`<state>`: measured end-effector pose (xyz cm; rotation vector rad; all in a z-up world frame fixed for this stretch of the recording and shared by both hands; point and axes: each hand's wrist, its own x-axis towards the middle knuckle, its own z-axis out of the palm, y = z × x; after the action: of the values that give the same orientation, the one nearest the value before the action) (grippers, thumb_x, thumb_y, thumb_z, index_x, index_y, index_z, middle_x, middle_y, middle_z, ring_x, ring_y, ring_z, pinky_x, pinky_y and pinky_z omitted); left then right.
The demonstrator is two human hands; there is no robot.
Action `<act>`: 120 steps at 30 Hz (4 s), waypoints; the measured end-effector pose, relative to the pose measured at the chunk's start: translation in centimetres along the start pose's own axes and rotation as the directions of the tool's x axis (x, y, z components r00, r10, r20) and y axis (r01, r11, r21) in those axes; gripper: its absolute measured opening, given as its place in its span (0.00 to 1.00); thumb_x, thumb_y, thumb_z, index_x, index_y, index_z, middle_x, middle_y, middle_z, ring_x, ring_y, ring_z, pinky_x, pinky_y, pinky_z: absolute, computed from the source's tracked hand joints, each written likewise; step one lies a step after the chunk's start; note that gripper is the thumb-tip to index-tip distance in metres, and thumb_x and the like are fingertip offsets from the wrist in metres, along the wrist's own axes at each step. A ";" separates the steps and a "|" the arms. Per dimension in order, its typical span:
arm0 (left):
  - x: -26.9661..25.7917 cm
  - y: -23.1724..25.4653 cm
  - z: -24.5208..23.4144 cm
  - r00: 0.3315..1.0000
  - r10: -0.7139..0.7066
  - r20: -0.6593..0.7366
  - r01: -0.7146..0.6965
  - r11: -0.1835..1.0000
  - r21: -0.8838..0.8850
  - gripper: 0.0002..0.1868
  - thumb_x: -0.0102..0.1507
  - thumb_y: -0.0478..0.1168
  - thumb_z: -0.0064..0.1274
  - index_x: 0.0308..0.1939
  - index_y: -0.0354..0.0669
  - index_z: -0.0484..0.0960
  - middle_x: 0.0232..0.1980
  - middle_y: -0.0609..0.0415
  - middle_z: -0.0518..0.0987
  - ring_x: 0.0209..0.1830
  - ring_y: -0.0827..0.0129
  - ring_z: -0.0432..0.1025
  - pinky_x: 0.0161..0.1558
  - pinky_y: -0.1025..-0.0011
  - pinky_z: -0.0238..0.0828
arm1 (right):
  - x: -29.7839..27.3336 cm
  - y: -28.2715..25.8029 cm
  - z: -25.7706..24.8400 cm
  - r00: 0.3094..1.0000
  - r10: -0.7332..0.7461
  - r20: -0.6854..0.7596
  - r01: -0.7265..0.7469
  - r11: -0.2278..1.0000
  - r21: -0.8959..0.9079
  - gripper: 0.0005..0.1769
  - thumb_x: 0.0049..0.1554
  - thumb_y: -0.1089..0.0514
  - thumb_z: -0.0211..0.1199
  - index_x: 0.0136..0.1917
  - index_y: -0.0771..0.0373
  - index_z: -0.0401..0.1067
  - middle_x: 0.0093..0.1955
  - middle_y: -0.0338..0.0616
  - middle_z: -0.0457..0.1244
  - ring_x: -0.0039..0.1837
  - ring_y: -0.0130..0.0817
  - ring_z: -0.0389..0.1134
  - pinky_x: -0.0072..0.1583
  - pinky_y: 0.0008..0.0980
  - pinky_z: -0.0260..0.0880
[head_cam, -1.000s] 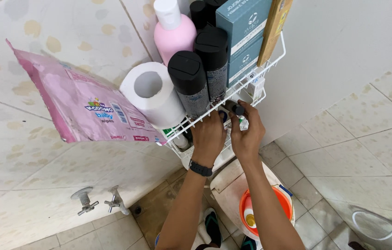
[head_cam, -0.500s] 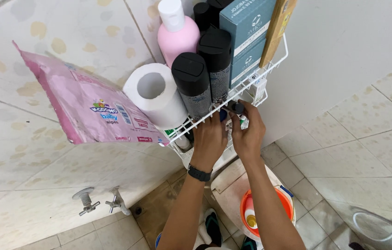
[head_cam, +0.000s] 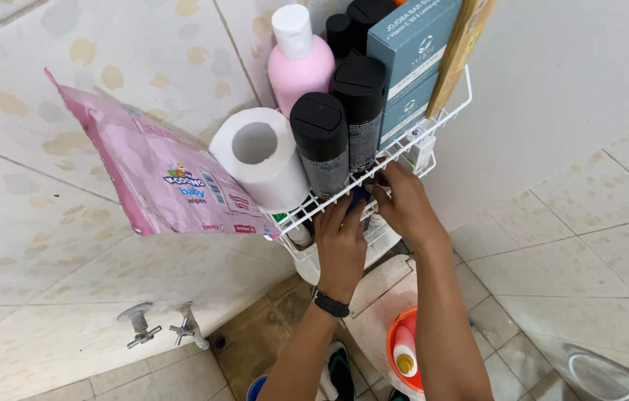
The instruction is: Organize and sort various toiletry items from a basket and place them on a shelf
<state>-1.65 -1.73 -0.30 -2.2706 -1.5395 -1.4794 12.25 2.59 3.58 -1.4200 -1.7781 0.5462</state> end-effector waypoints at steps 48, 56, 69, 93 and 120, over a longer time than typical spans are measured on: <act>-2.7 1.6 -2.0 0.997 -0.047 -0.059 0.046 0.999 -0.015 0.14 0.61 0.25 0.45 0.45 0.43 0.79 0.60 0.46 0.77 0.63 0.50 0.72 0.53 0.61 0.63 | -4.4 -1.9 2.9 0.942 -0.130 -0.310 -0.015 0.906 -0.423 0.08 0.60 0.55 0.67 0.53 0.54 0.80 0.50 0.39 0.70 0.49 0.43 0.65 0.48 0.39 0.59; -2.3 1.6 -2.0 1.000 -0.022 0.000 0.022 0.997 0.077 0.05 0.62 0.31 0.46 0.39 0.44 0.75 0.63 0.43 0.77 0.67 0.45 0.69 0.54 0.58 0.63 | -3.6 -1.8 3.2 0.956 -0.064 -0.287 -0.038 0.941 -0.336 0.08 0.61 0.55 0.66 0.54 0.55 0.80 0.51 0.41 0.72 0.47 0.45 0.66 0.48 0.40 0.59; -2.1 1.6 -1.9 1.000 -0.023 0.021 0.020 0.992 0.122 0.05 0.58 0.35 0.51 0.37 0.42 0.76 0.63 0.43 0.77 0.68 0.44 0.68 0.58 0.56 0.62 | -3.1 -0.8 4.1 0.952 -0.041 -0.303 -0.046 0.960 -0.276 0.08 0.53 0.60 0.71 0.48 0.55 0.78 0.44 0.39 0.72 0.42 0.42 0.66 0.48 0.40 0.60; -2.3 1.7 -3.5 0.997 0.009 0.072 -0.014 0.998 0.066 0.10 0.57 0.38 0.55 0.41 0.43 0.80 0.63 0.43 0.76 0.69 0.45 0.66 0.59 0.55 0.62 | -4.1 -3.0 3.3 0.951 0.011 -0.308 -0.071 0.980 -0.184 0.15 0.56 0.61 0.68 0.58 0.58 0.76 0.49 0.47 0.69 0.43 0.44 0.68 0.48 0.42 0.60; -8.2 3.4 -9.2 0.984 0.028 0.176 0.027 0.953 -0.302 0.08 0.66 0.36 0.48 0.47 0.43 0.80 0.59 0.48 0.77 0.61 0.51 0.71 0.62 0.54 0.66 | -13.1 -5.4 0.7 0.885 -0.181 -0.429 0.078 0.966 -0.247 0.10 0.60 0.71 0.58 0.53 0.65 0.75 0.57 0.48 0.68 0.58 0.45 0.69 0.58 0.42 0.65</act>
<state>-5.93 -13.76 0.51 -2.6382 -1.4353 -1.6567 9.35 -11.24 3.16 -1.4214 -1.5707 -0.0627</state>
